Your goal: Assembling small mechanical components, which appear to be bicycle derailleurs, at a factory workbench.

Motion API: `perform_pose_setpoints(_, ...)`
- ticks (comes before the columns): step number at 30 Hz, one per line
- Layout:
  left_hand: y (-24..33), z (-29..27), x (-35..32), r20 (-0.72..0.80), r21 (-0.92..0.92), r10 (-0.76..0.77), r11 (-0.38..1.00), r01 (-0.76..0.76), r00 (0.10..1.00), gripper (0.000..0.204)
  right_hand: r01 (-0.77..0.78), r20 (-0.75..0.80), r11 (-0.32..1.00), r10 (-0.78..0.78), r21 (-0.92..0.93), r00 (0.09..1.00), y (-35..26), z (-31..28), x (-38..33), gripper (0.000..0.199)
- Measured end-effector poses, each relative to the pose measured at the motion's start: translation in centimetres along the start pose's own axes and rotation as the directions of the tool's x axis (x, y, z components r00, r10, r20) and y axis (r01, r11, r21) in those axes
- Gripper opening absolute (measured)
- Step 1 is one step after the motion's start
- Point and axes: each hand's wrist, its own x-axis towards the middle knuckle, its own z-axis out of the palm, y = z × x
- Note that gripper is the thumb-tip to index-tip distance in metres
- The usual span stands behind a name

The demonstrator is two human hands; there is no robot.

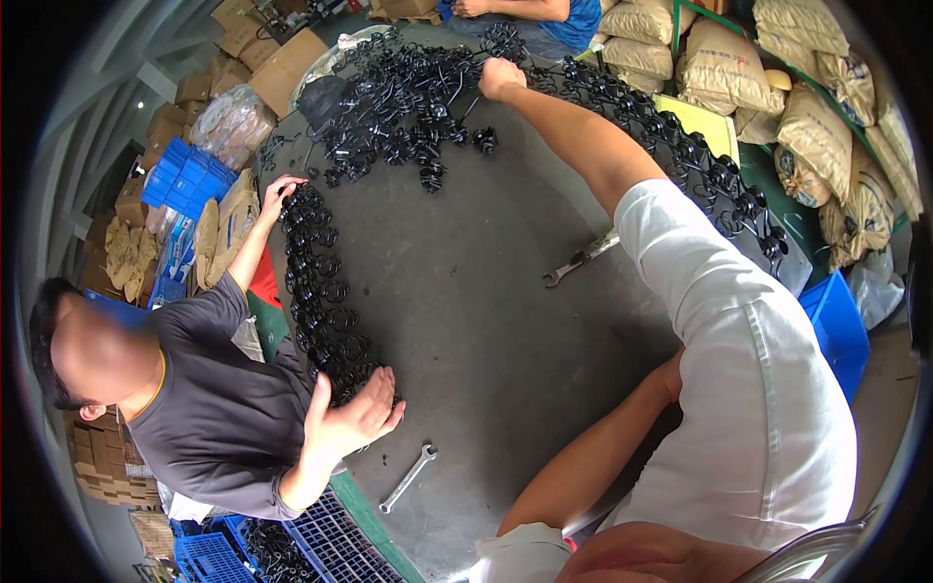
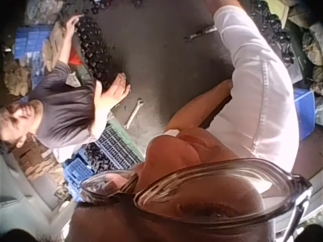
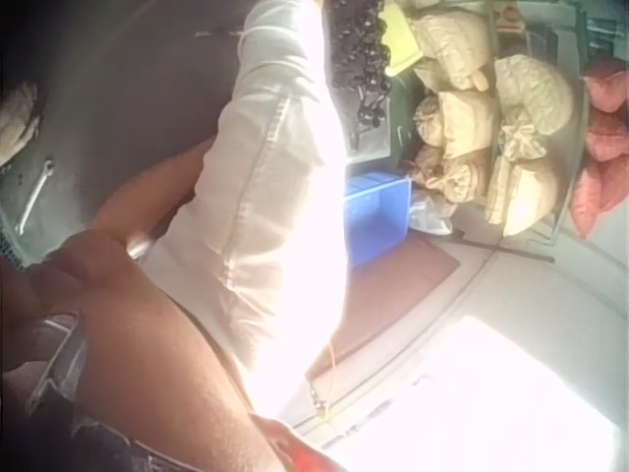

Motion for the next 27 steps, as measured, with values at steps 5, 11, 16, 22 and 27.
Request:
perform_pose_setpoints(5, 1.9, 1.3, -2.1, -0.011, -0.019, 0.042, 0.999, -0.042, 0.999, 0.059, 0.026, -0.049, 1.000, -0.026, 0.011, 0.998, 0.1, 0.4, 0.9, 0.028)
perform_pose_setpoints(11, 4.4, 2.8, -5.1, -0.035, -0.044, 0.107, 0.993, -0.108, 0.994, 0.060, 0.067, -0.061, 0.997, -0.065, 0.031, 0.996, -2.0, -0.3, 0.9, 0.030)
perform_pose_setpoints(16, 6.4, 4.3, -7.4, -0.050, -0.061, 0.151, 0.986, -0.154, 0.987, 0.060, 0.036, -0.046, 0.999, -0.035, 0.028, 0.998, -2.1, -0.5, 0.7, 0.030)
perform_pose_setpoints(22, 8.7, 5.9, -11.0, -0.081, -0.082, 0.226, 0.969, -0.232, 0.971, 0.060, 0.001, 0.049, 0.999, 0.000, -0.035, 0.999, -3.7, -0.4, 0.2, 0.038)
perform_pose_setpoints(27, 10.8, 7.4, -12.6, -0.085, -0.094, 0.248, 0.962, -0.255, 0.965, 0.061, 0.066, -0.017, 0.997, -0.065, 0.035, 0.998, -2.0, 1.0, 1.9, 0.030)
